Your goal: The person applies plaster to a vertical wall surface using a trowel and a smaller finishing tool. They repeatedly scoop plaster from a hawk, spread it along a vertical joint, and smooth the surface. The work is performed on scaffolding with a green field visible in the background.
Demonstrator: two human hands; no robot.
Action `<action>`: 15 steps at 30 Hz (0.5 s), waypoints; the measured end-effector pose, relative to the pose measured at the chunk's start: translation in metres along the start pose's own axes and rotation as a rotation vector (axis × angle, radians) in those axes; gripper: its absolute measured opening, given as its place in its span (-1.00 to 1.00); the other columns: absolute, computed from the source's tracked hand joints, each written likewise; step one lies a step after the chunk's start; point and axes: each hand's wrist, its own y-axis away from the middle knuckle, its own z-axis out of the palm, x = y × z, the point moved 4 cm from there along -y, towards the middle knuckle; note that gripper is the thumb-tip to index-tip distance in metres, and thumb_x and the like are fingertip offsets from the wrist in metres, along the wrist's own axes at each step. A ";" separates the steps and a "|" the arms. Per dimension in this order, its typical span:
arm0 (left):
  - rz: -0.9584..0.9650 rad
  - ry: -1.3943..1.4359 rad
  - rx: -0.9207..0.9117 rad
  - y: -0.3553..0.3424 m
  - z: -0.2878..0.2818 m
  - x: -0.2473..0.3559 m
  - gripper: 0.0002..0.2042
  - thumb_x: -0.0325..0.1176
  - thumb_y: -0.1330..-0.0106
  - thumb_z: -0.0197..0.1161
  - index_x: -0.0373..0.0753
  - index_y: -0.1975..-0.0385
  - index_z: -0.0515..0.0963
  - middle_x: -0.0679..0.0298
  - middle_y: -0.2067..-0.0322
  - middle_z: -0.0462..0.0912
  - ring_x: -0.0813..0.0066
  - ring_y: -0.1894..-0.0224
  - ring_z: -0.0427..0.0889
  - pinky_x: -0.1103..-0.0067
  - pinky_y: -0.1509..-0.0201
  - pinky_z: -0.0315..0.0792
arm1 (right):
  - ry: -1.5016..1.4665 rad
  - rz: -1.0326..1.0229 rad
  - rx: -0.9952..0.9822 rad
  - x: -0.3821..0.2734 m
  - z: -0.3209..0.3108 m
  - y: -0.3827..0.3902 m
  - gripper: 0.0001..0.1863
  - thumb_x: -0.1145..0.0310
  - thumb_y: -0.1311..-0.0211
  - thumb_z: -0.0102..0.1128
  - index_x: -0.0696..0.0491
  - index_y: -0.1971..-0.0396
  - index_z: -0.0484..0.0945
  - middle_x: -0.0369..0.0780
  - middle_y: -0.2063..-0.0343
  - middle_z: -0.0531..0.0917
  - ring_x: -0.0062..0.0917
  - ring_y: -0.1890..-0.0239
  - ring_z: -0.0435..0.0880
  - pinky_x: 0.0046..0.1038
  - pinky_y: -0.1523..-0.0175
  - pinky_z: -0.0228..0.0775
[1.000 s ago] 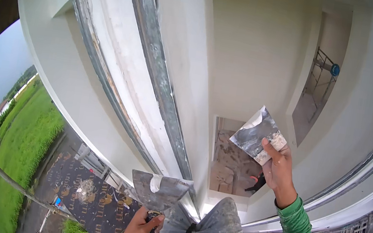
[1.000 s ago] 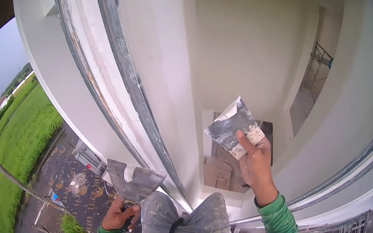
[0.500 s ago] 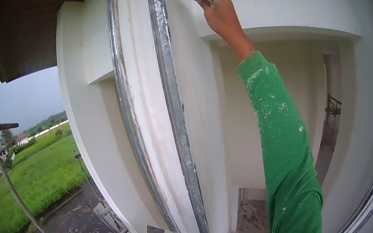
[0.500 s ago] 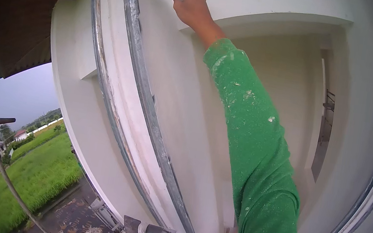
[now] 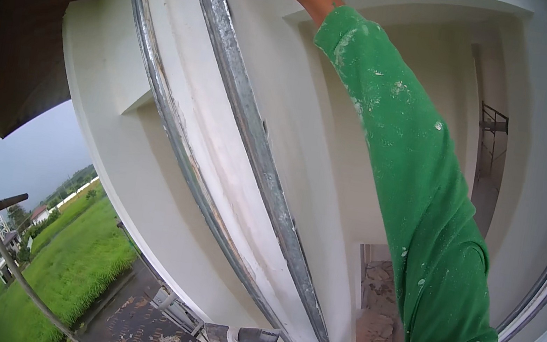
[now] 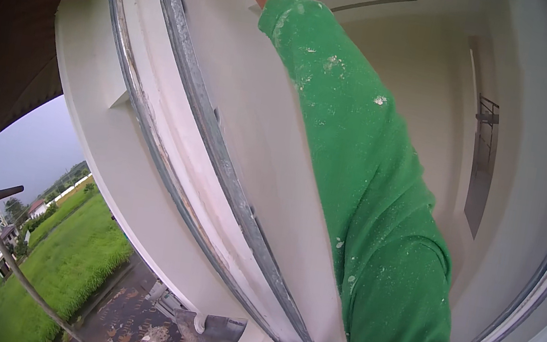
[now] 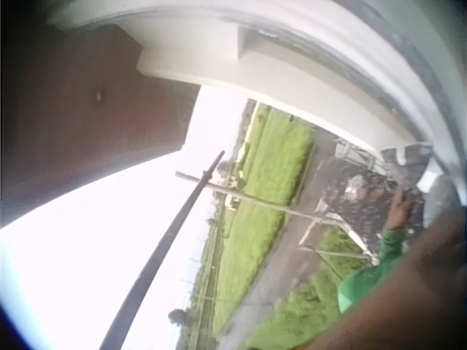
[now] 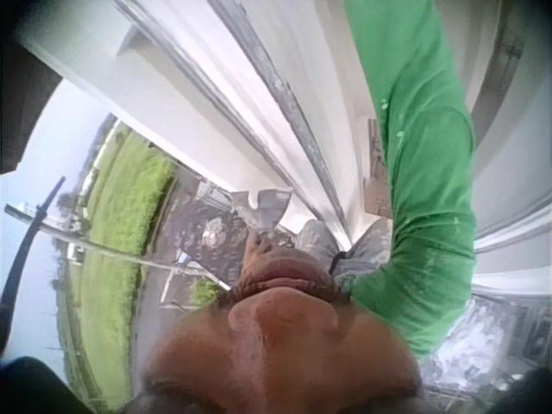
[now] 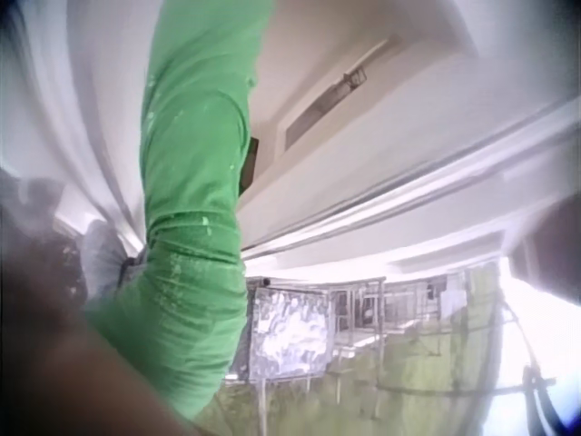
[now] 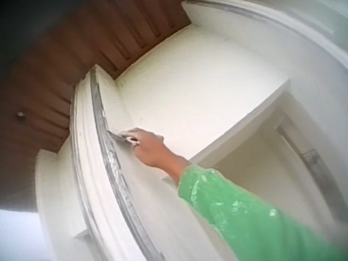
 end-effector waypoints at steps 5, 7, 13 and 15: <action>0.006 -0.043 0.010 0.005 -0.006 0.001 -0.66 -0.47 -0.25 0.13 -0.17 -0.04 0.36 0.40 0.38 0.41 0.72 0.46 0.36 0.69 0.45 0.34 | -0.008 0.210 -0.064 -0.043 -0.006 0.101 -0.50 0.56 -0.07 -0.03 -0.14 -0.03 0.56 -0.31 -0.01 0.58 -0.44 -0.10 0.46 -0.20 -0.30 -0.09; 0.009 -0.059 -0.004 0.005 -0.003 0.004 -0.65 -0.47 -0.25 0.13 -0.17 -0.04 0.36 0.40 0.38 0.42 0.72 0.46 0.36 0.69 0.45 0.35 | 0.082 0.168 -0.082 -0.066 -0.017 0.150 -0.37 0.68 0.04 -0.05 -0.15 -0.09 0.51 -0.35 -0.06 0.56 -0.43 -0.15 0.43 -0.27 -0.35 -0.13; -0.041 -0.115 -0.051 0.011 0.005 0.006 -0.63 -0.43 -0.28 0.10 -0.17 -0.10 0.33 0.40 0.39 0.45 0.69 0.44 0.41 0.69 0.45 0.37 | -0.058 0.483 -0.227 -0.136 -0.027 0.307 -0.23 0.78 0.24 -0.03 -0.19 -0.06 0.51 -0.36 -0.05 0.53 -0.49 -0.17 0.38 -0.08 -0.35 -0.34; -0.016 0.000 -0.093 0.009 0.016 0.010 -0.60 -0.50 -0.28 0.10 -0.27 -0.12 0.26 0.28 0.48 0.43 0.57 0.58 0.40 0.62 0.63 0.29 | -0.053 0.538 -0.261 -0.162 -0.025 0.359 -0.24 0.78 0.23 0.04 -0.18 -0.07 0.52 -0.38 -0.07 0.52 -0.51 -0.17 0.40 -0.10 -0.36 -0.32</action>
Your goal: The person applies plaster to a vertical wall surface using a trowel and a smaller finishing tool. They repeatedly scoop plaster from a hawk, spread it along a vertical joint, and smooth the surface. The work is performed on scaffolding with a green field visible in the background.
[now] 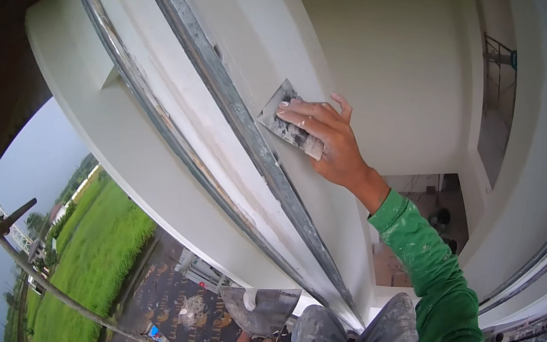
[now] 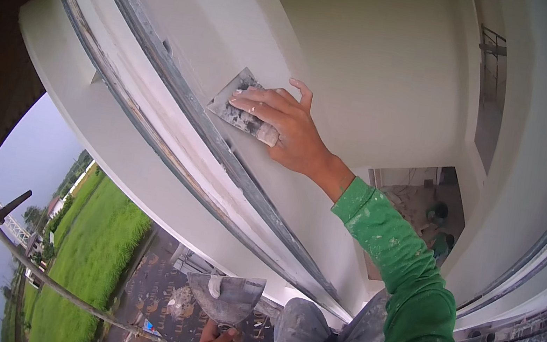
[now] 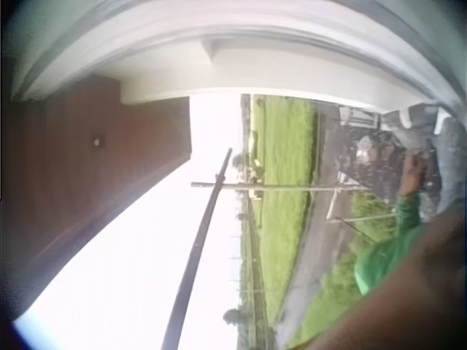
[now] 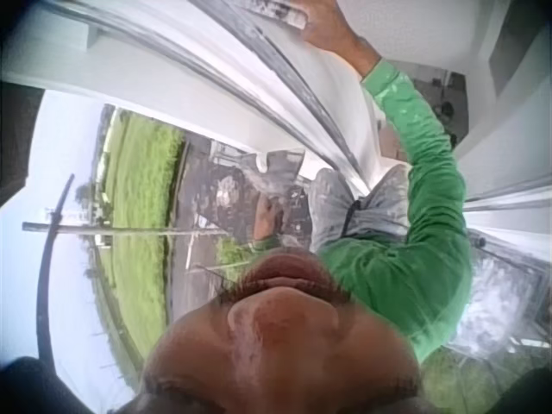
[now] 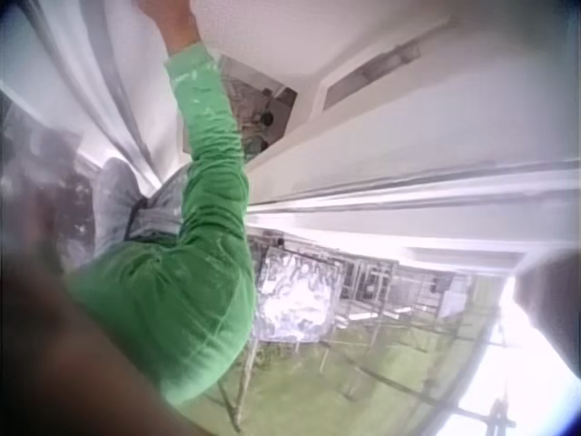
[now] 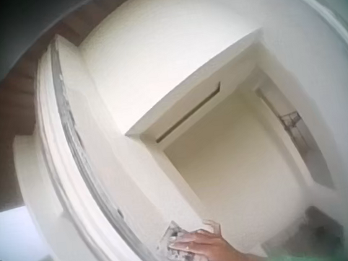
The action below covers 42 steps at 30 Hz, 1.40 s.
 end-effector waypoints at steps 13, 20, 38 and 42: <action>-0.012 -0.214 0.011 -0.010 -0.022 -0.029 -0.52 -0.36 -0.28 0.15 -0.18 -0.20 0.24 0.31 0.28 0.54 0.54 0.34 0.51 0.62 0.33 0.41 | -0.042 -0.106 0.223 -0.017 -0.092 -0.089 -0.52 0.81 -0.08 -0.04 0.13 -0.01 0.53 -0.15 -0.01 0.57 -0.26 -0.02 0.54 -0.38 -0.18 0.28; -0.013 -0.169 0.007 -0.012 -0.011 -0.016 -0.55 -0.41 -0.28 0.14 -0.21 -0.17 0.23 0.28 0.33 0.51 0.53 0.41 0.49 0.61 0.43 0.37 | 0.004 -0.533 0.397 -0.054 -0.102 -0.360 -0.63 0.51 -0.17 -0.04 0.07 0.02 0.57 0.01 0.10 0.61 -0.10 0.05 0.58 -0.30 -0.08 0.39; 0.029 -0.040 -0.072 -0.009 -0.001 0.003 -0.60 -0.52 -0.28 0.10 -0.30 -0.11 0.22 0.20 0.46 0.44 0.49 0.60 0.41 0.60 0.69 0.27 | 0.037 -0.222 0.036 -0.023 -0.038 -0.135 -0.27 0.78 0.14 -0.12 -0.19 -0.05 0.56 -0.35 -0.06 0.55 -0.47 -0.17 0.41 -0.15 -0.36 -0.24; 0.016 -0.048 -0.131 -0.008 0.009 0.005 -0.60 -0.54 -0.28 0.10 -0.30 -0.11 0.21 0.19 0.46 0.44 0.49 0.62 0.41 0.60 0.71 0.26 | -0.022 -0.029 -0.004 -0.009 -0.026 -0.040 -0.23 0.80 0.21 -0.02 -0.23 -0.05 0.56 -0.41 -0.09 0.54 -0.49 -0.22 0.39 -0.06 -0.37 -0.35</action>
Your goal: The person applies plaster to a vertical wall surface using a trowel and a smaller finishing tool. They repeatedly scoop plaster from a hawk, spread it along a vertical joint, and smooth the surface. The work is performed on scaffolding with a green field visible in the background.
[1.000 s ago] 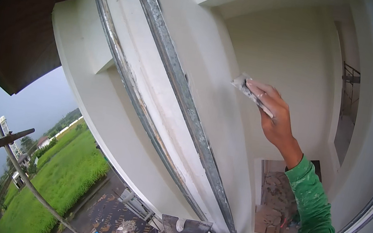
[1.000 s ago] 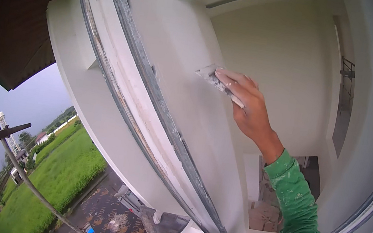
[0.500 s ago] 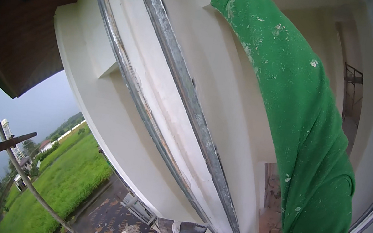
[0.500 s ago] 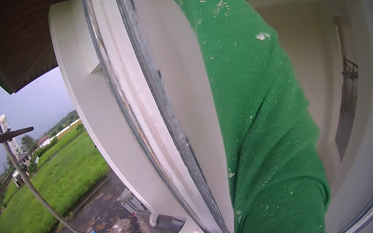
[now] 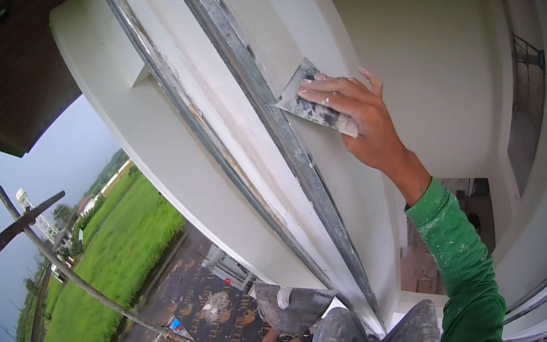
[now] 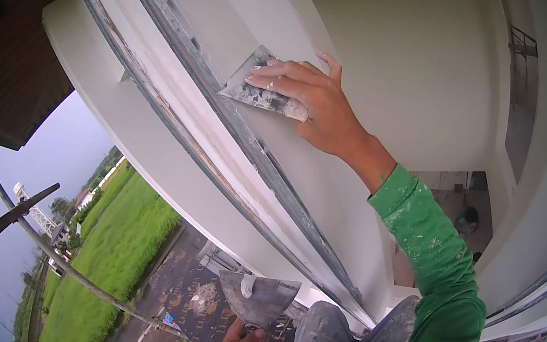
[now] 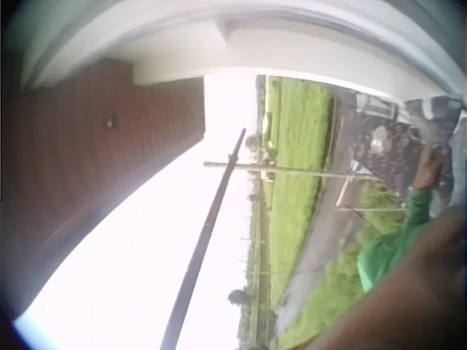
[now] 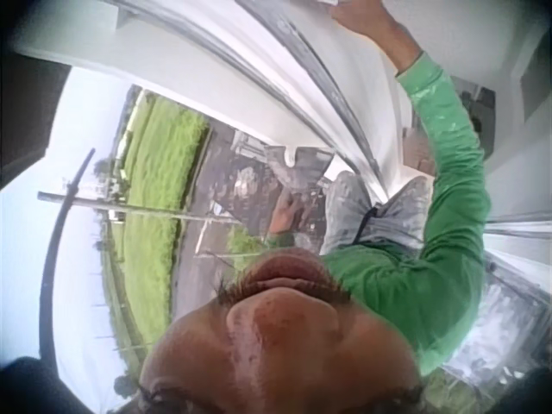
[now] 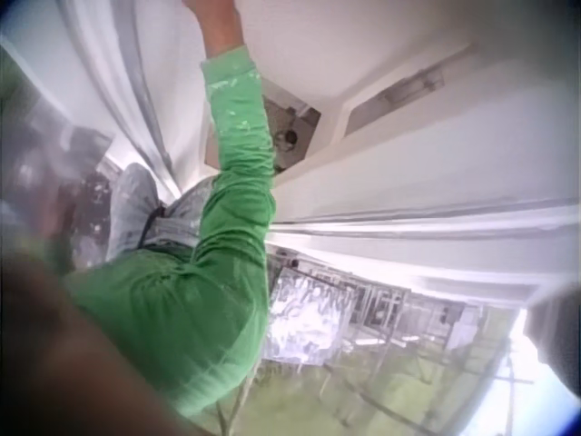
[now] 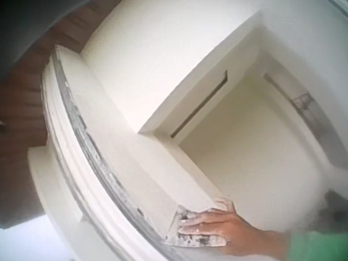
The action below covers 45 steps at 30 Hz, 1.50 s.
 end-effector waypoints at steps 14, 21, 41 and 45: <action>-0.054 0.311 -0.140 -0.007 0.044 -0.014 -0.55 -0.31 -0.29 0.15 -0.34 -0.11 0.26 0.14 0.42 0.45 0.46 0.61 0.42 0.60 0.69 0.29 | 0.030 0.223 -0.189 -0.027 -0.019 0.204 -0.39 0.71 0.19 0.19 -0.02 0.00 0.58 -0.31 -0.04 0.55 -0.43 -0.02 0.51 -0.13 -0.28 -0.03; -0.054 0.489 -0.315 -0.037 0.025 -0.051 -0.40 -0.29 -0.21 0.19 -0.56 -0.16 0.20 -0.09 0.29 0.56 0.35 0.58 0.50 0.52 0.59 0.41 | -0.608 0.353 -0.522 -0.132 -0.023 0.199 -0.22 0.74 0.32 0.17 0.08 -0.14 0.45 -0.19 -0.15 0.34 -0.29 -0.17 0.34 -0.09 -0.29 0.07; 0.032 0.361 -0.206 -0.035 -0.027 -0.052 -0.33 -0.47 -0.25 0.16 -0.22 -0.36 0.02 0.06 0.03 0.49 0.31 0.20 0.52 0.45 0.16 0.47 | 0.117 -0.368 0.277 -0.050 -0.070 -0.369 -0.50 0.57 0.07 -0.13 0.06 0.07 0.60 0.04 0.17 0.62 -0.09 0.07 0.58 -0.31 -0.09 0.39; 0.033 0.323 -0.174 -0.032 -0.023 -0.043 -0.35 -0.44 -0.24 0.16 -0.29 -0.32 0.05 0.02 0.08 0.50 0.32 0.29 0.51 0.47 0.26 0.45 | 0.125 -0.524 0.309 -0.030 -0.061 -0.396 -0.48 0.58 0.07 -0.13 0.04 0.05 0.59 0.03 0.16 0.62 -0.10 0.05 0.58 -0.33 -0.11 0.39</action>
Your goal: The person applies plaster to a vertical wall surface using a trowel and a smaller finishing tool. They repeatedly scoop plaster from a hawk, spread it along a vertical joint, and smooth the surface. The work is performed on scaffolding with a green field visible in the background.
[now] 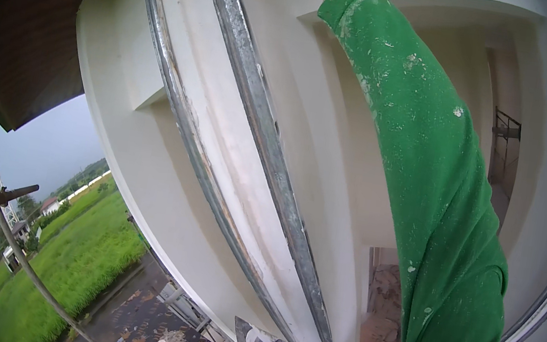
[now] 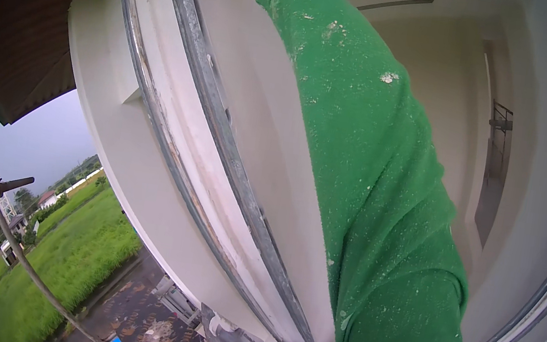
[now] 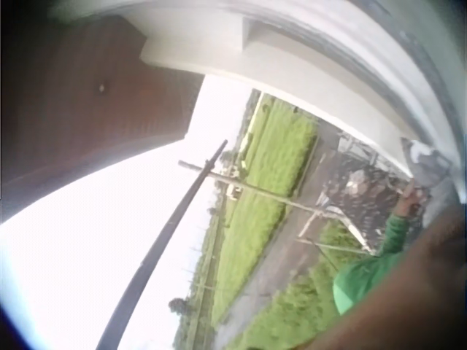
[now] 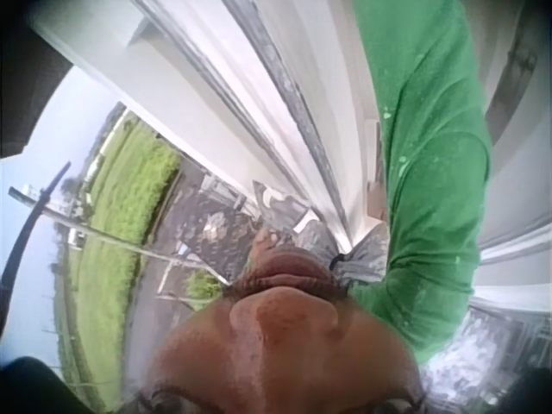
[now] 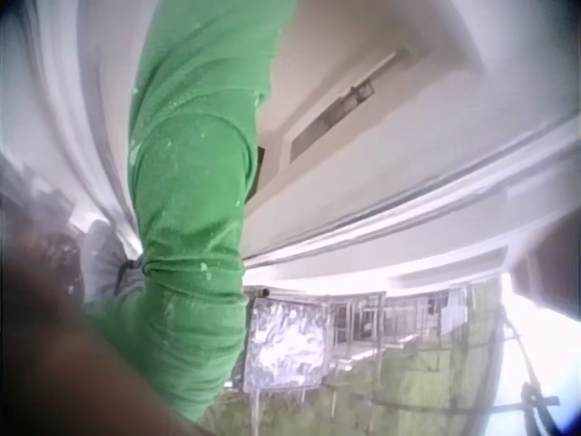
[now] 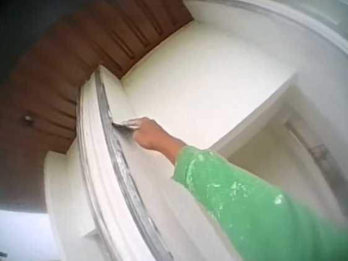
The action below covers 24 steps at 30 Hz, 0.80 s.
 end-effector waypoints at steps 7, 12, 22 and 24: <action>0.045 -0.111 0.077 0.007 0.004 0.007 -0.39 -0.38 -0.22 0.17 -0.40 -0.25 0.11 -0.04 0.15 0.50 0.33 0.44 0.50 0.50 0.43 0.42 | -0.067 0.178 -0.098 -0.077 -0.021 0.153 -0.54 0.60 -0.07 -0.05 0.00 0.00 0.56 -0.23 0.07 0.58 -0.32 -0.01 0.52 -0.27 -0.20 0.21; 0.116 -0.214 0.068 0.003 -0.002 0.006 -0.40 -0.34 -0.21 0.17 -0.48 -0.20 0.15 -0.08 0.21 0.50 0.33 0.55 0.49 0.52 0.55 0.40 | -0.018 0.325 -0.253 -0.135 -0.048 0.253 -0.30 0.76 0.13 -0.08 -0.20 -0.04 0.55 -0.40 -0.04 0.52 -0.43 -0.15 0.42 0.15 -0.38 -0.44; -0.030 0.043 -0.049 0.014 0.057 0.015 -0.55 -0.36 -0.29 0.12 -0.37 -0.13 0.22 0.13 0.51 0.34 0.40 0.66 0.38 0.59 0.78 0.20 | -0.045 0.561 -0.384 -0.216 -0.077 0.428 -0.30 0.75 0.22 0.21 -0.26 0.02 0.60 -0.46 -0.04 0.54 -0.48 -0.16 0.46 0.16 -0.42 -0.54; -0.026 0.024 -0.052 0.014 0.057 0.014 -0.54 -0.36 -0.28 0.12 -0.36 -0.14 0.21 0.12 0.51 0.35 0.41 0.66 0.38 0.59 0.78 0.20 | -0.064 0.580 -0.387 -0.226 -0.081 0.453 -0.30 0.74 0.23 0.24 -0.27 0.03 0.60 -0.47 -0.03 0.55 -0.48 -0.15 0.47 0.16 -0.43 -0.55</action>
